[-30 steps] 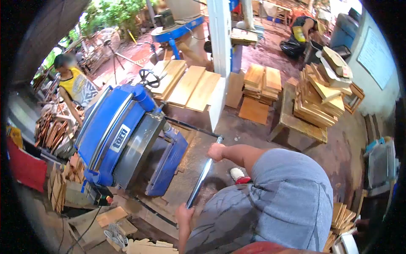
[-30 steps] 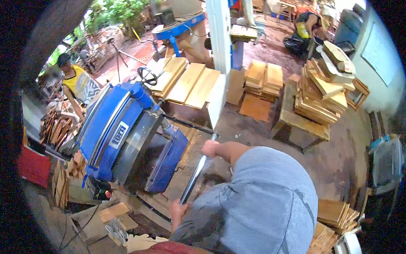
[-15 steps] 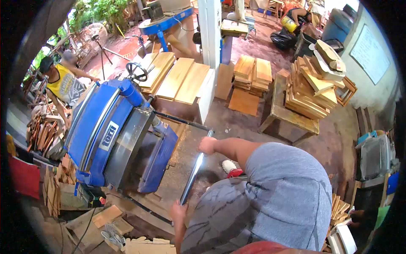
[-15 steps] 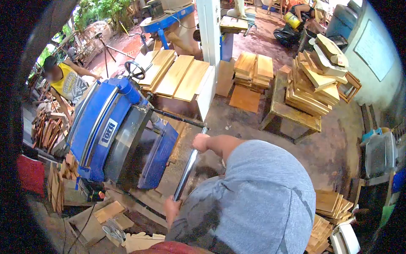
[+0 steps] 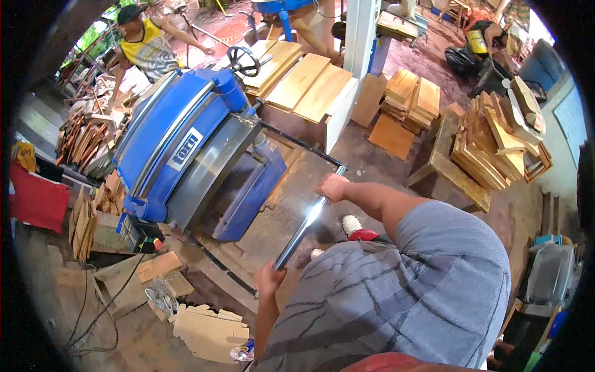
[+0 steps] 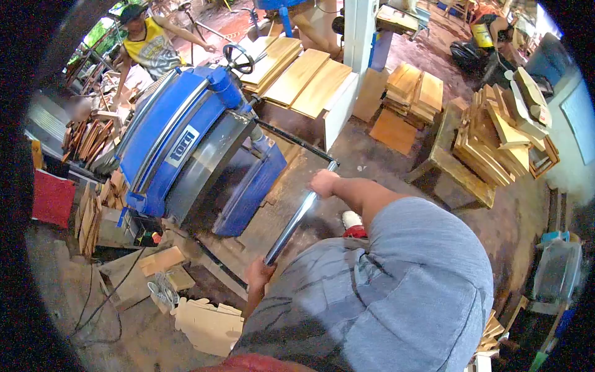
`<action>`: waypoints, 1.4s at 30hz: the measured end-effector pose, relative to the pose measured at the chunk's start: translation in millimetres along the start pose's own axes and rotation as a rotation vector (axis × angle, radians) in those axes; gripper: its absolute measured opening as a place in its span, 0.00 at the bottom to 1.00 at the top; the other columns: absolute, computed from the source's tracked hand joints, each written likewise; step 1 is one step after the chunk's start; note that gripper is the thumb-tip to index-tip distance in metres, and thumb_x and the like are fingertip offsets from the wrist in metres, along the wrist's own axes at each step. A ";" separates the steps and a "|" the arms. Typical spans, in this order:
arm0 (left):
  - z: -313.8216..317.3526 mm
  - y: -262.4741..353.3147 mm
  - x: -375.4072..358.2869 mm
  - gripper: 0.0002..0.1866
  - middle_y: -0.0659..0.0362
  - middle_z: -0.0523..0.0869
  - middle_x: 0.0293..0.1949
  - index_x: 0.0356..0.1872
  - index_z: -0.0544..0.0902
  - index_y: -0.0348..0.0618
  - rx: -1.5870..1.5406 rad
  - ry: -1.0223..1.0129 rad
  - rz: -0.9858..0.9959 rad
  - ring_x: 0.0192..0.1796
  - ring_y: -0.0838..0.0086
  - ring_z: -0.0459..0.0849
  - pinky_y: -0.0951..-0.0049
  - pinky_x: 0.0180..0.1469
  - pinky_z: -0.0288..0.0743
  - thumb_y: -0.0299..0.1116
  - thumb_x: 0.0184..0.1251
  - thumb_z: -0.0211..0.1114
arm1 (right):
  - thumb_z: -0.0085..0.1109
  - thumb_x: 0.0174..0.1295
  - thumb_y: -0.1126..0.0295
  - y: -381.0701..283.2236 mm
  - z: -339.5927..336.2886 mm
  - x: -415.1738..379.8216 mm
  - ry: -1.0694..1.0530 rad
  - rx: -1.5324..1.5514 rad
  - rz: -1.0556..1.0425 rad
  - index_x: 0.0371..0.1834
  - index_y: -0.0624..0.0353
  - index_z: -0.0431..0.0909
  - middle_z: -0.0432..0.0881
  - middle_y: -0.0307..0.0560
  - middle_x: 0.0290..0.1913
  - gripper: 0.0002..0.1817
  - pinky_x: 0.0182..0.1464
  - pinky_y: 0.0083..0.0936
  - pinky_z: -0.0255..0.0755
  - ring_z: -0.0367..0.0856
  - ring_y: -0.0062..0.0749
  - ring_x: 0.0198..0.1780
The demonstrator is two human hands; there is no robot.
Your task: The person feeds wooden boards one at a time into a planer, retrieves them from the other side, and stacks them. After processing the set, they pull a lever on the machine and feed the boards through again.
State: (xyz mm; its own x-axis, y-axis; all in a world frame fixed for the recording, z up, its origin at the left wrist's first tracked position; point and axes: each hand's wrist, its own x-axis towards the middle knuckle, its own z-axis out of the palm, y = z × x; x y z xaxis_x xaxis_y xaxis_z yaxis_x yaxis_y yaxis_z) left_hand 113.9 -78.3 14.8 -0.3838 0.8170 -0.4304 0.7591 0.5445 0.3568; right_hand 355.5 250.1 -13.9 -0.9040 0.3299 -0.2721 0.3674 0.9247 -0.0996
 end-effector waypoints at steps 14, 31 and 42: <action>-11.2 2.3 22.3 0.26 0.49 0.87 0.38 0.45 0.83 0.46 -0.041 -0.265 0.066 0.43 0.58 0.86 0.61 0.47 0.77 0.54 0.52 0.73 | 0.68 0.43 0.61 14.0 26.2 14.9 -0.100 0.047 -0.010 0.33 0.52 0.80 0.85 0.47 0.34 0.14 0.44 0.41 0.76 0.84 0.46 0.41; -73.0 308.1 422.6 0.13 0.55 0.84 0.47 0.44 0.82 0.44 0.025 0.327 0.486 0.55 0.57 0.78 0.53 0.65 0.63 0.39 0.64 0.65 | 0.64 0.63 0.54 346.6 108.7 116.2 0.308 1.770 0.703 0.35 0.57 0.80 0.82 0.41 0.30 0.17 0.30 0.25 0.75 0.79 0.24 0.29; -69.4 327.5 440.7 0.14 0.55 0.85 0.26 0.26 0.84 0.44 -0.025 0.227 0.158 0.33 0.56 0.84 0.58 0.39 0.75 0.45 0.61 0.65 | 0.61 0.64 0.60 425.6 205.3 222.2 0.344 2.067 1.179 0.41 0.62 0.78 0.76 0.42 0.26 0.15 0.23 0.25 0.73 0.74 0.26 0.23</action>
State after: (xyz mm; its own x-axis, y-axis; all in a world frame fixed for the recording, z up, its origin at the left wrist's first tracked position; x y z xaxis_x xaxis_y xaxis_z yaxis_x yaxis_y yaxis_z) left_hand 156.9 473.3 -0.5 -0.3718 0.9122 -0.1725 0.8066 0.4094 0.4264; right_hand 356.0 677.9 -313.2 -0.1545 0.5616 -0.8129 -0.0014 -0.8229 -0.5682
